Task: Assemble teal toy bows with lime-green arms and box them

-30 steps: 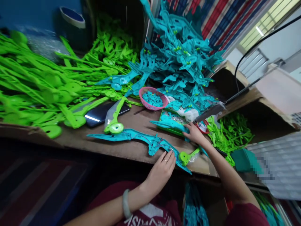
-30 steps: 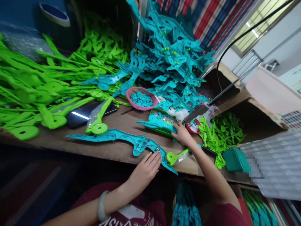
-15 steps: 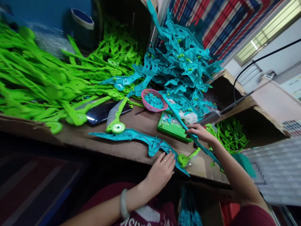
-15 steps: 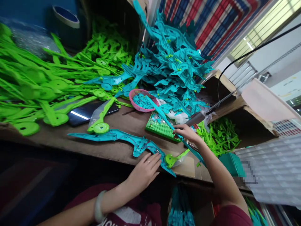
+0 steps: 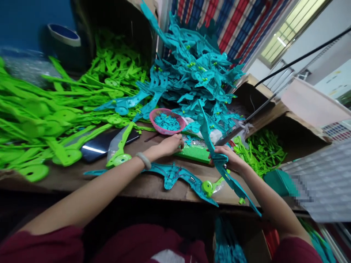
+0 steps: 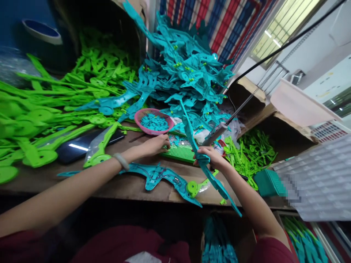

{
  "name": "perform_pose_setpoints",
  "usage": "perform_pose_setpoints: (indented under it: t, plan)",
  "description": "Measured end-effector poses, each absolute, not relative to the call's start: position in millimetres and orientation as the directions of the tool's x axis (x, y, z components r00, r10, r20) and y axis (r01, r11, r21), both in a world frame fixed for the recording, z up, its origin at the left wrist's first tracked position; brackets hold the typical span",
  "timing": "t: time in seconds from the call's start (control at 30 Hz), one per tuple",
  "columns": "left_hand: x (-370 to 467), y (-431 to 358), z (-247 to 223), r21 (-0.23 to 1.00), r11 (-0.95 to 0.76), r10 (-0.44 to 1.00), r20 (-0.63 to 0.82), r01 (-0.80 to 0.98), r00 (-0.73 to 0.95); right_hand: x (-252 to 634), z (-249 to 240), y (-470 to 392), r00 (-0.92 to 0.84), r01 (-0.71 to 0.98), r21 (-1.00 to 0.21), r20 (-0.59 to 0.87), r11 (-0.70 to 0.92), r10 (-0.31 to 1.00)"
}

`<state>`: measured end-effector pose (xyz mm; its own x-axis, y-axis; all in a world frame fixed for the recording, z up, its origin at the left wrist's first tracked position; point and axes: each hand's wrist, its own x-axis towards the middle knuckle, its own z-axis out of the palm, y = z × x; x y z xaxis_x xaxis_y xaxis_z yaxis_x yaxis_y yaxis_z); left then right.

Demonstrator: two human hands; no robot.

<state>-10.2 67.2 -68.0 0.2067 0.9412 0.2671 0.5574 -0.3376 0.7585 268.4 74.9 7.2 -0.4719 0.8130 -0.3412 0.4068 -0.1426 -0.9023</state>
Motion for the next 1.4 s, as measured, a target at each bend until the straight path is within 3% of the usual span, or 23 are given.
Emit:
perform_pose_setpoints:
  t: [0.17, 0.27, 0.37, 0.43, 1.0, 1.13, 1.27, 1.33, 1.4]
  plan:
    - [-9, 43, -65, 0.913, -0.295, 0.954, 0.296, 0.283, 0.039, 280, 8, 63, -0.458, 0.468, -0.879, -0.327, -0.089, 0.826]
    - [-11, 16, -56, 0.982, -0.162, 0.987, 0.162, -0.092, -0.007, 275, 10, 50, -0.496, 0.579, -0.815, -0.334, 0.018, 0.801]
    - [-13, -7, -48, 0.876, 0.064, 0.998, -0.062, -0.479, 0.021, 266, 12, 41, -0.538, 0.621, -0.781, -0.364, 0.065, 0.760]
    - [-16, -18, -44, 0.816, 0.128, 0.990, -0.139, -0.564, 0.024, 261, 12, 38, -0.552, 0.631, -0.771, -0.368, 0.086, 0.748]
    - [-15, -42, -35, 0.742, 0.042, 0.975, -0.175, -0.669, -0.134, 246, 8, 24, -0.554, 0.638, -0.758, -0.329, 0.136, 0.765]
    - [-16, -45, -39, 0.742, 0.016, 0.973, -0.166, -0.670, -0.161, 244, 7, 23, -0.590, 0.649, -0.728, -0.299, 0.221, 0.750]
    - [-12, -49, -44, 0.746, -0.003, 0.965, -0.171, -0.666, -0.197, 241, 5, 20, -0.612, 0.668, -0.616, -0.136, 0.418, 0.779]
    - [-7, -51, -48, 0.750, -0.058, 0.950, -0.161, -0.659, -0.266, 239, 3, 16, -0.614, 0.674, -0.569, -0.077, 0.471, 0.786]
    - [-2, -55, -51, 0.775, -0.169, 0.915, -0.107, -0.609, -0.390, 239, 1, 12, -0.619, 0.673, -0.586, -0.112, 0.451, 0.778]
